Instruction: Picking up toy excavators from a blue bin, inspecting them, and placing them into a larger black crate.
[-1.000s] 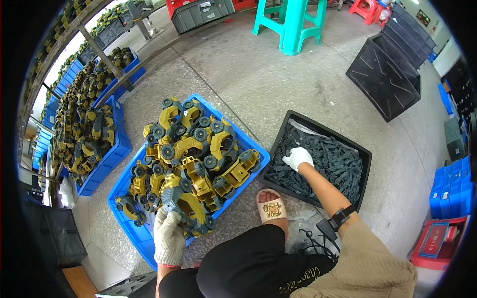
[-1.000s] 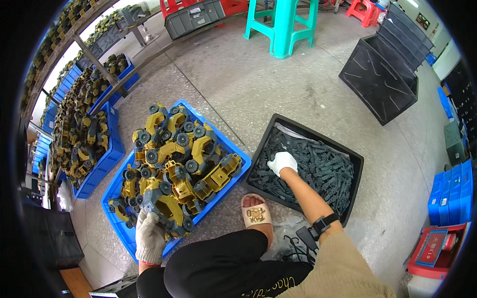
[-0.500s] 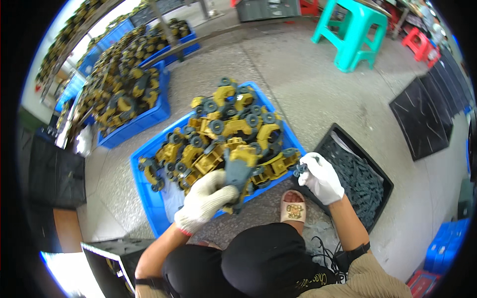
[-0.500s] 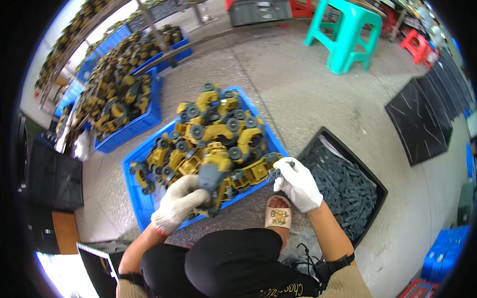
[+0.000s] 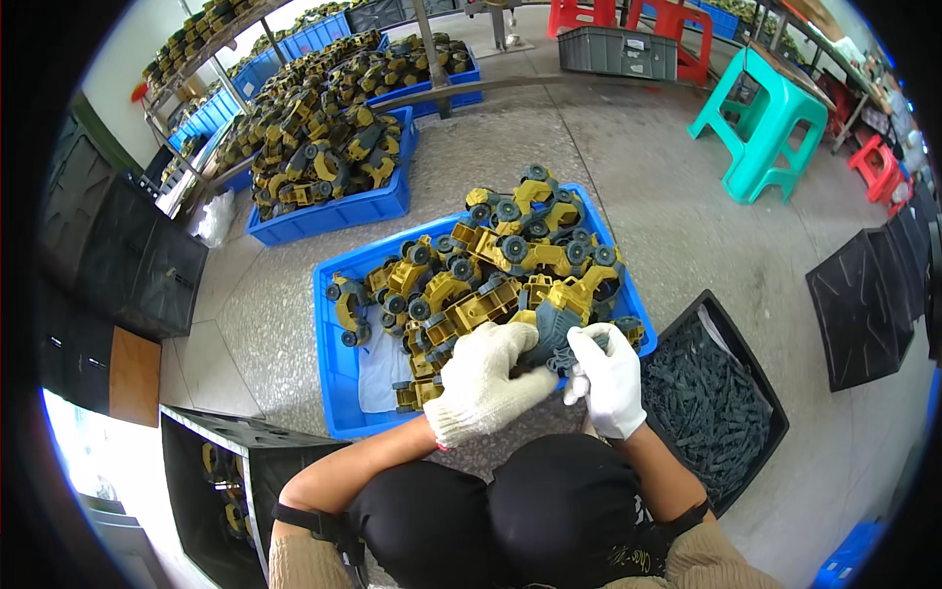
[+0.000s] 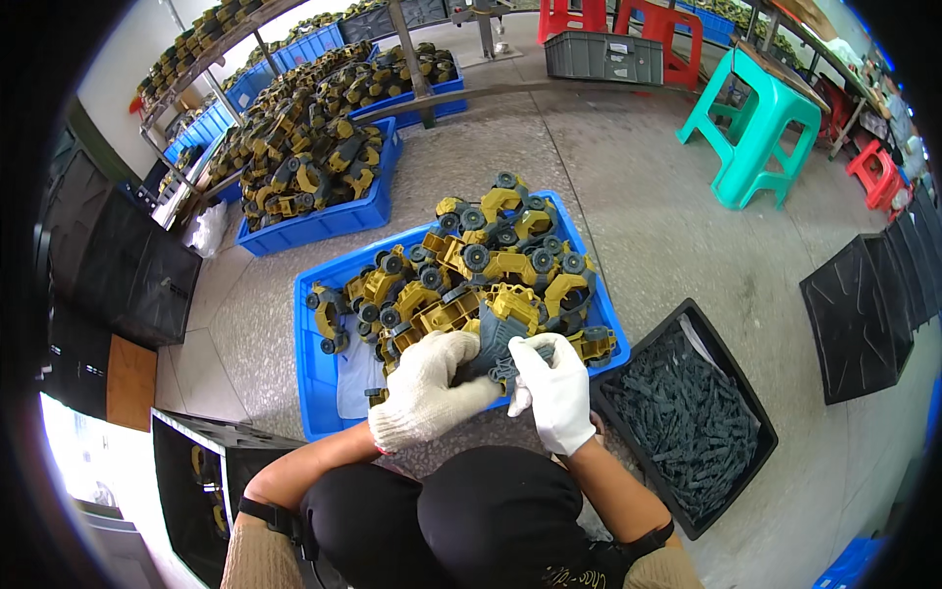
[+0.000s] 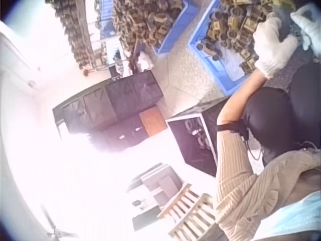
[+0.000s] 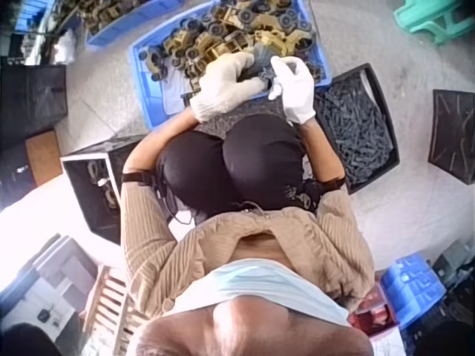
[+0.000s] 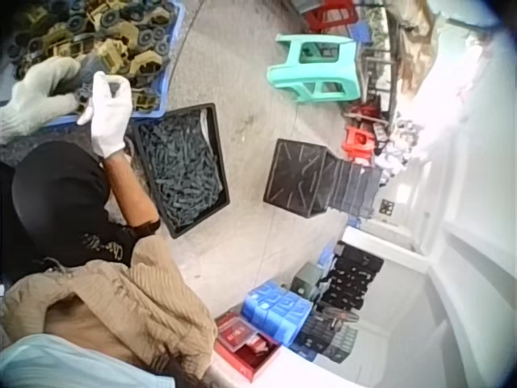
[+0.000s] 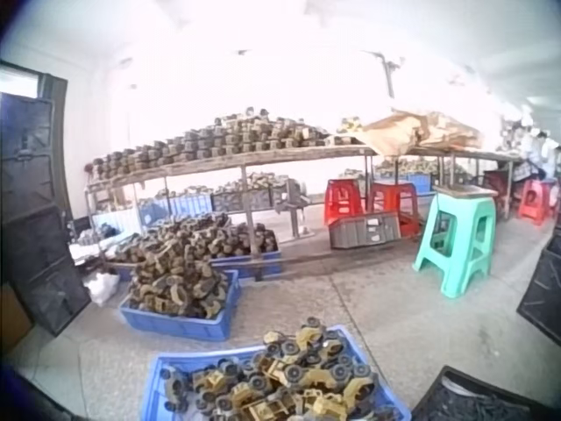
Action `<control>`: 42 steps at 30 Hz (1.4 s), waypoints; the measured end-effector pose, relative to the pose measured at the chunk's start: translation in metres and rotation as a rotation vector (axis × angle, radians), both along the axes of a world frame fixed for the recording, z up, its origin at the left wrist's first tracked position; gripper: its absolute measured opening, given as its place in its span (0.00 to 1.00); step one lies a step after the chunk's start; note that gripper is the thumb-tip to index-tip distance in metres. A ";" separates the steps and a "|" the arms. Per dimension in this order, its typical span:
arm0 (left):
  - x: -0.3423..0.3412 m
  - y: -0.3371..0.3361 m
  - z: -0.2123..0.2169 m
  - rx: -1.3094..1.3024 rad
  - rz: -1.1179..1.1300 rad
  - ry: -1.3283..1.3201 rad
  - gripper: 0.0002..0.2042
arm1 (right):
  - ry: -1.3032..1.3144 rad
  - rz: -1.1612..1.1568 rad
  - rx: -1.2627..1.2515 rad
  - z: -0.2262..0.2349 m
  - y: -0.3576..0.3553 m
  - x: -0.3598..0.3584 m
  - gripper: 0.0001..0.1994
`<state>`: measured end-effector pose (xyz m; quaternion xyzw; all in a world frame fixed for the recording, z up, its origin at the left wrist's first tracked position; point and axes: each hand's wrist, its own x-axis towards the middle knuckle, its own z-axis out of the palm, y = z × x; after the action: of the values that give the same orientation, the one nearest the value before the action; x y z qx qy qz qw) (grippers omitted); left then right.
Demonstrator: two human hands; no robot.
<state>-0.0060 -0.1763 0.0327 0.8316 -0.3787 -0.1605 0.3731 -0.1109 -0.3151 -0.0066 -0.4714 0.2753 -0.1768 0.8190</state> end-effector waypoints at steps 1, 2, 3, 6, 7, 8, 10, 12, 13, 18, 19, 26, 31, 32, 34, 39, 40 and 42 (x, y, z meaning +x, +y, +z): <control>-0.002 0.001 0.001 -0.033 -0.009 -0.175 0.19 | -0.006 -0.036 0.035 0.001 0.002 0.002 0.08; -0.003 0.002 0.003 -0.084 0.014 -0.200 0.23 | -0.006 -0.031 0.030 0.004 0.005 0.003 0.08; 0.000 0.003 0.002 -0.086 0.022 -0.202 0.23 | 0.025 -0.026 -0.012 0.006 0.009 0.005 0.08; 0.006 0.002 -0.006 -0.103 -0.024 -0.397 0.24 | 0.061 -0.031 -0.042 0.006 0.014 0.010 0.08; 0.006 0.002 -0.007 -0.107 -0.018 -0.396 0.24 | 0.066 -0.051 -0.028 0.005 0.014 0.011 0.09; 0.005 0.002 -0.005 -0.108 -0.012 -0.398 0.24 | 0.063 -0.052 -0.045 0.002 0.013 0.012 0.09; 0.005 0.003 -0.003 -0.106 0.000 -0.397 0.23 | 0.068 -0.060 -0.067 0.003 0.017 0.015 0.09; 0.007 0.003 -0.002 -0.167 0.030 -0.476 0.23 | 0.070 -0.065 -0.087 0.009 0.018 0.018 0.09; 0.008 0.003 0.000 -0.165 0.039 -0.476 0.23 | 0.096 -0.008 -0.078 0.015 0.016 0.020 0.09; 0.019 0.012 0.019 -0.246 0.154 -0.538 0.21 | 0.103 0.130 -0.087 0.059 0.013 0.044 0.09; 0.021 0.014 0.022 -0.235 0.159 -0.535 0.21 | 0.105 0.138 -0.089 0.057 0.018 0.048 0.09; 0.024 0.017 0.013 -0.280 0.251 -0.538 0.17 | -0.054 -0.129 -0.500 0.036 0.036 0.070 0.07; 0.035 0.045 0.012 -0.214 0.241 -0.563 0.16 | -0.114 0.033 -0.477 0.016 0.051 0.080 0.08; 0.037 0.042 0.018 -0.233 0.192 -0.424 0.17 | -0.103 0.088 -0.404 0.016 0.042 0.071 0.10; 0.042 0.056 0.018 -0.162 0.178 -0.311 0.23 | -0.130 0.246 0.007 0.014 0.044 0.060 0.14; 0.033 0.172 0.134 -0.226 0.426 0.056 0.29 | 0.219 0.874 -0.161 -0.036 0.043 0.037 0.07; 0.028 0.199 0.157 -0.217 0.501 -0.076 0.28 | 0.341 0.963 -0.189 -0.020 0.046 0.035 0.06; 0.017 0.261 0.176 -0.311 0.674 -0.367 0.23 | 0.489 1.051 -0.129 -0.003 0.045 0.030 0.05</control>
<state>0.0108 0.0845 0.2086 0.8576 -0.1650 0.1809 0.4523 -0.0806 -0.2704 -0.0098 -0.6206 0.1744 0.3511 0.6791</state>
